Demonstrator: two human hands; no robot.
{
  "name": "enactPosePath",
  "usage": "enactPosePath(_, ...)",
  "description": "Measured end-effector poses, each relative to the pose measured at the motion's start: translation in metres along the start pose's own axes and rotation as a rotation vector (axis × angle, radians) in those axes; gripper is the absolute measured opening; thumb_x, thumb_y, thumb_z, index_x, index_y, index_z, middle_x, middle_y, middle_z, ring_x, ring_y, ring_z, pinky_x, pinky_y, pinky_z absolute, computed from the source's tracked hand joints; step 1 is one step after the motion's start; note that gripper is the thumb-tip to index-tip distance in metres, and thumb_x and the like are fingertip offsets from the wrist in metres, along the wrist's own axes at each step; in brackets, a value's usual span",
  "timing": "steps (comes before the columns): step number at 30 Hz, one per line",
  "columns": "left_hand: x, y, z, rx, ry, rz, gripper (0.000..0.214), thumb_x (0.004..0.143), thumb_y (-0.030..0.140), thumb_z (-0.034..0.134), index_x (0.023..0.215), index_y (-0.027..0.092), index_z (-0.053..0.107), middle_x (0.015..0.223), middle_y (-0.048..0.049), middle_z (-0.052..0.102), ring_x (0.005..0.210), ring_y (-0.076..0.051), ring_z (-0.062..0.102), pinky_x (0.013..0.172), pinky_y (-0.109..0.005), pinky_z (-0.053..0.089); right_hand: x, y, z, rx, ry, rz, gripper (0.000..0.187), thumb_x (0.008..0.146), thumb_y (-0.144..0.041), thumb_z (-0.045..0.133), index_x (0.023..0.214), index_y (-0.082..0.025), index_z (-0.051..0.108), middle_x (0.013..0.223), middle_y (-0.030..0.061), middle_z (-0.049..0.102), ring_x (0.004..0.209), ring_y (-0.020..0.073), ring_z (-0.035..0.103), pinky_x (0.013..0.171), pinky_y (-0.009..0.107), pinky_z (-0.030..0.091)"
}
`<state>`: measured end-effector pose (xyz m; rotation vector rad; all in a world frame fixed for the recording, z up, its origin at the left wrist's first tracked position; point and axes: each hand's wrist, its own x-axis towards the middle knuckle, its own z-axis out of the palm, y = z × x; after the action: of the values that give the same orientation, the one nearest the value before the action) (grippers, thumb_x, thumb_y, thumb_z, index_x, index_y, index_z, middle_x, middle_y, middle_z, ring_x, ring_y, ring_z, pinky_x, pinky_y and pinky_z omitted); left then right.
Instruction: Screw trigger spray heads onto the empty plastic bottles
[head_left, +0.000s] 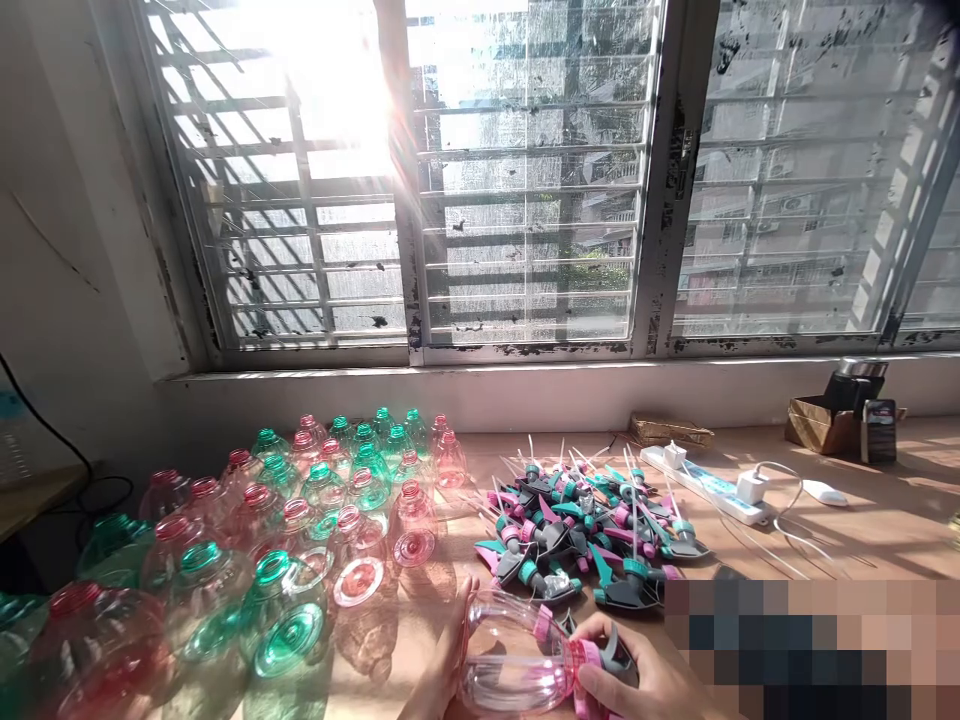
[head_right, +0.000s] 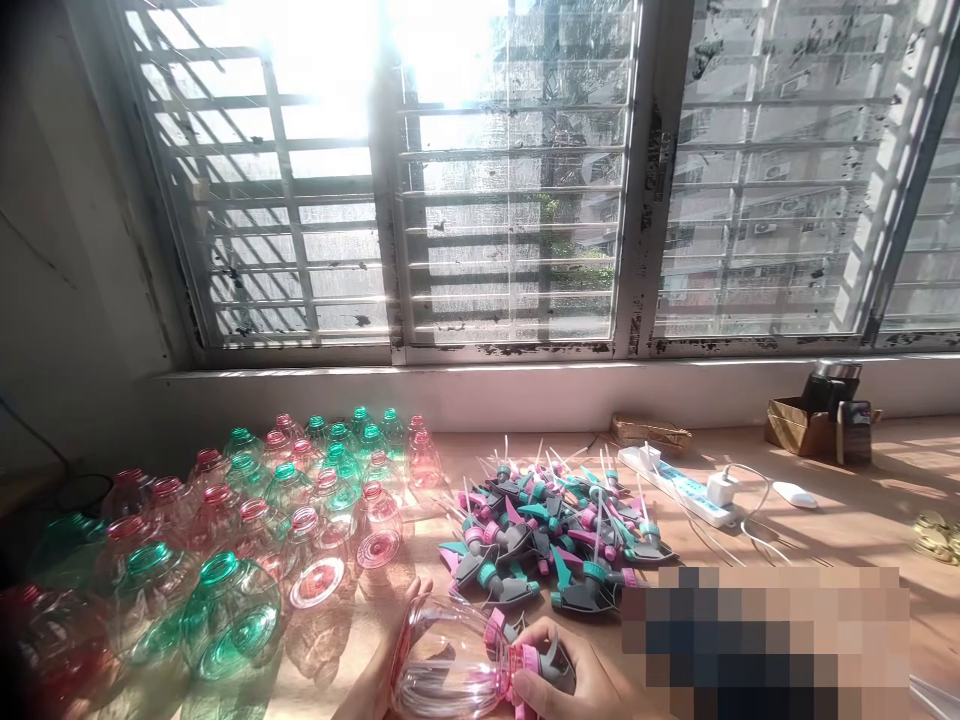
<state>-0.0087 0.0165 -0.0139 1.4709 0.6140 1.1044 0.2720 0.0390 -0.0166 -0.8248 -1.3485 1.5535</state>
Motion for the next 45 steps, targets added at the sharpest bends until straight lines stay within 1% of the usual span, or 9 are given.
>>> enactPosePath(6,0.000,-0.003,0.002,-0.003,0.041,0.045,0.106,0.085,0.045,0.083,0.163,0.050,0.012,0.178,0.0041,0.012,0.160,-0.043,0.020,0.125,-0.057,0.029,-0.001,0.000,0.003,0.014,-0.002,0.006,0.056,0.069,-0.062,0.091,0.091,-0.017,0.067,0.066,0.0021,0.076,0.054,0.0164,0.068,0.056,0.026,0.051)
enactPosePath(12,-0.002,0.009,0.002,0.034,0.003,-0.040,0.097,0.088,0.045,0.081,0.164,0.042,0.021,0.174,-0.0026,0.029,0.158,-0.042,0.026,0.128,-0.058,0.021,-0.006,-0.010,0.011,0.070,0.022,-0.033,0.050,0.073,-0.055,0.091,0.090,-0.016,0.066,0.066,0.0013,0.075,0.055,0.0151,0.067,0.058,0.026,0.052)
enactPosePath(16,-0.004,0.017,0.007,0.049,0.052,-0.059,0.092,0.092,0.044,0.078,0.164,0.046,0.020,0.174,-0.0002,0.029,0.161,-0.037,0.020,0.130,-0.053,0.019,-0.010,-0.020,0.013,0.060,0.023,-0.010,0.046,0.076,-0.053,0.090,0.090,-0.017,0.065,0.067,0.0006,0.075,0.056,0.0151,0.066,0.060,0.027,0.053)
enactPosePath(21,-0.006,0.010,0.003,0.027,0.041,-0.136,0.107,0.087,0.044,0.083,0.165,0.046,0.009,0.174,-0.0057,0.031,0.159,-0.039,0.026,0.126,-0.054,0.027,-0.012,-0.026,0.013,0.027,0.028,0.010,0.047,0.075,-0.054,0.090,0.090,-0.017,0.065,0.067,-0.0001,0.074,0.059,0.0172,0.068,0.062,0.030,0.054)
enactPosePath(25,-0.006,0.014,0.003,0.044,0.038,-0.165,0.100,0.089,0.045,0.082,0.165,0.045,0.016,0.176,-0.0038,0.025,0.160,-0.039,0.019,0.126,-0.053,0.028,-0.013,-0.027,0.013,0.013,0.024,0.005,0.047,0.075,-0.054,0.089,0.092,-0.017,0.066,0.069,0.0004,0.074,0.060,0.0164,0.069,0.062,0.029,0.054)
enactPosePath(29,-0.004,0.018,0.009,0.031,0.051,-0.142,0.103,0.088,0.043,0.082,0.165,0.045,0.014,0.176,-0.0042,0.024,0.159,-0.040,0.025,0.125,-0.051,0.032,-0.013,-0.028,0.014,0.026,0.026,0.023,0.048,0.075,-0.055,0.089,0.092,-0.017,0.064,0.067,-0.0003,0.073,0.058,0.0162,0.067,0.060,0.030,0.055)
enactPosePath(35,-0.007,0.005,0.002,-0.006,0.042,-0.169,0.117,0.083,0.041,0.087,0.166,0.041,0.004,0.164,-0.0099,0.047,0.153,-0.041,0.037,0.118,-0.051,0.042,-0.014,-0.027,0.012,0.025,0.001,0.001,0.044,0.078,-0.051,0.089,0.092,-0.017,0.065,0.069,0.0001,0.073,0.062,0.0166,0.067,0.064,0.030,0.053)
enactPosePath(39,-0.008,0.006,-0.001,-0.002,0.014,-0.175,0.107,0.089,0.042,0.081,0.165,0.045,0.006,0.170,-0.0080,0.038,0.156,-0.039,0.032,0.121,-0.053,0.038,-0.013,-0.027,0.012,0.037,-0.004,-0.008,0.043,0.080,-0.049,0.089,0.093,-0.016,0.065,0.071,0.0009,0.074,0.063,0.0160,0.068,0.064,0.029,0.054)
enactPosePath(45,-0.005,0.015,0.005,0.082,0.038,-0.116,0.105,0.089,0.043,0.081,0.166,0.043,0.010,0.178,-0.0016,0.018,0.162,-0.038,0.012,0.130,-0.055,0.018,-0.012,-0.026,0.012,0.044,0.009,0.003,0.045,0.078,-0.051,0.089,0.091,-0.016,0.065,0.070,0.0014,0.075,0.061,0.0157,0.069,0.062,0.028,0.055)
